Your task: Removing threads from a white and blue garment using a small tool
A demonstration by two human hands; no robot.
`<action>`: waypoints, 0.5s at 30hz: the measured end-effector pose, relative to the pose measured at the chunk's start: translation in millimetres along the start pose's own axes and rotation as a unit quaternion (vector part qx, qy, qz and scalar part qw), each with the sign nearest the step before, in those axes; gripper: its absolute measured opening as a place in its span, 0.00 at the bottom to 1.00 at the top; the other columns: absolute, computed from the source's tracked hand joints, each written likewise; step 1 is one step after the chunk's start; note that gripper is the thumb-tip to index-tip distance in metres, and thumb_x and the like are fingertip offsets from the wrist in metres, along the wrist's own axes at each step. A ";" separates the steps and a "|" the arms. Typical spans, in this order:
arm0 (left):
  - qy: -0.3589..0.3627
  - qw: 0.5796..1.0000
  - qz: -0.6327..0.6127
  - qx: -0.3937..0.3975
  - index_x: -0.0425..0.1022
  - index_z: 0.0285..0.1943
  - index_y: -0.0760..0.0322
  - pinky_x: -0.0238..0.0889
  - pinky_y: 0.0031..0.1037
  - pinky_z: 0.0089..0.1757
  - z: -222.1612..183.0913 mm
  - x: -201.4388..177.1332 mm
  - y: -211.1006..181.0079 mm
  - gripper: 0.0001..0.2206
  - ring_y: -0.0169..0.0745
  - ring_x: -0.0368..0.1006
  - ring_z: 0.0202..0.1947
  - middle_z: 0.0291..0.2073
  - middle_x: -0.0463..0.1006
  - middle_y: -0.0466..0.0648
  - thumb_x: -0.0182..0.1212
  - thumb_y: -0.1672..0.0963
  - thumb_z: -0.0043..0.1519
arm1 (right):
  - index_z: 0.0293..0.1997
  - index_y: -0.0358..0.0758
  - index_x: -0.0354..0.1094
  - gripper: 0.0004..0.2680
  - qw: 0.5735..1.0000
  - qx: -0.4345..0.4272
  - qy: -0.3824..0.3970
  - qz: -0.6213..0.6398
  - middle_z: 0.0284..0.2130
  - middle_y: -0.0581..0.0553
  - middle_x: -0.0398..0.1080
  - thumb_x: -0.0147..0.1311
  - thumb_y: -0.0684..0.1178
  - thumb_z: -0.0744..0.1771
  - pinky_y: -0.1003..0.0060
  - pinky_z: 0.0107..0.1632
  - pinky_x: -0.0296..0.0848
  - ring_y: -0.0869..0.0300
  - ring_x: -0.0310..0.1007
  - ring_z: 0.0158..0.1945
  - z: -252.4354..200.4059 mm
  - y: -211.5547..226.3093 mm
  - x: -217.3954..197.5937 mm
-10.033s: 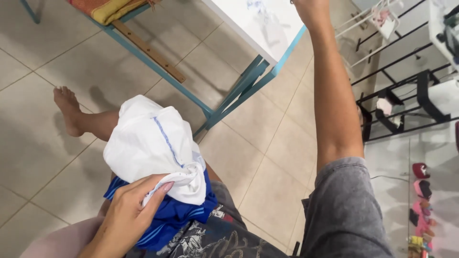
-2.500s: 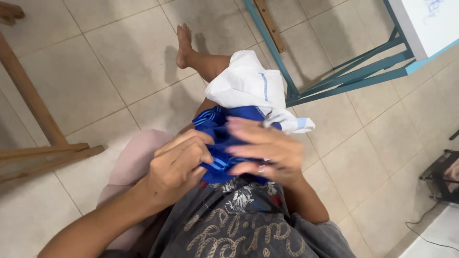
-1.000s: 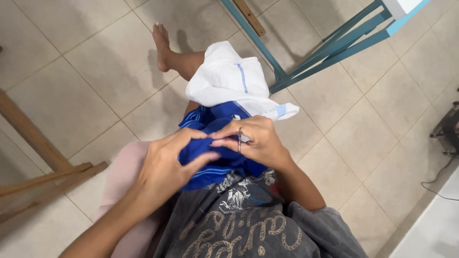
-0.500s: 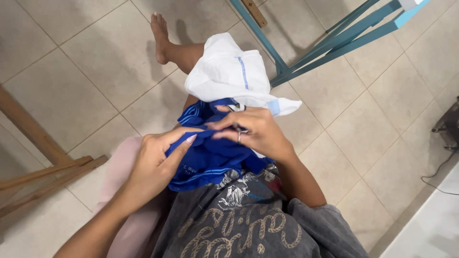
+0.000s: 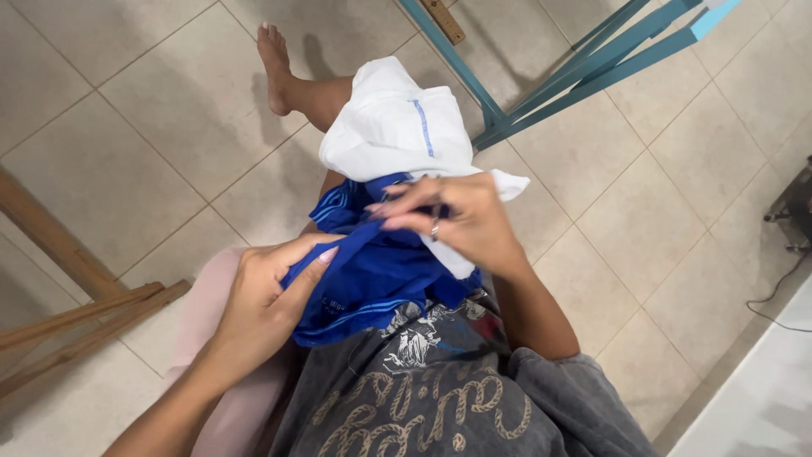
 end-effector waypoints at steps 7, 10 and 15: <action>-0.004 1.000 0.012 0.008 0.88 0.55 0.58 0.55 0.18 0.32 0.9 0.4 -5.6 0.14 0.21 0.62 0.24 0.22 0.74 0.34 0.55 0.54 0.72 | 0.63 0.38 0.71 0.20 0.995 0.077 0.054 0.039 0.60 0.35 0.78 0.71 0.45 0.64 0.60 0.74 0.79 0.49 0.82 0.65 4.9 -4.6 18.7; 0.003 1.000 0.001 0.007 0.88 0.58 0.58 0.54 0.19 0.31 -0.7 0.2 -6.5 0.15 0.22 0.61 0.23 0.22 0.72 0.35 0.54 0.54 0.73 | 0.46 0.34 0.80 0.08 0.997 0.059 0.038 0.013 0.42 0.41 0.83 0.70 0.45 0.66 0.70 0.52 0.84 0.59 0.86 0.46 0.4 -5.6 17.2; -0.015 1.000 -0.015 -0.005 0.88 0.56 0.61 0.61 0.17 0.36 -1.9 -3.1 -1.7 0.15 0.22 0.69 0.29 0.28 0.82 0.36 0.54 0.54 0.73 | 0.44 0.19 0.74 0.05 0.982 -0.083 -0.168 0.025 0.40 0.27 0.79 0.64 0.32 0.67 0.51 0.49 0.93 0.36 0.87 0.45 -18.7 4.5 -71.3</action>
Point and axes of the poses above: each hand's wrist, its own z-axis towards the middle knuckle, its own x-axis out of the palm, y = z × x, the point moved 10 cm from there along z, towards the middle knuckle
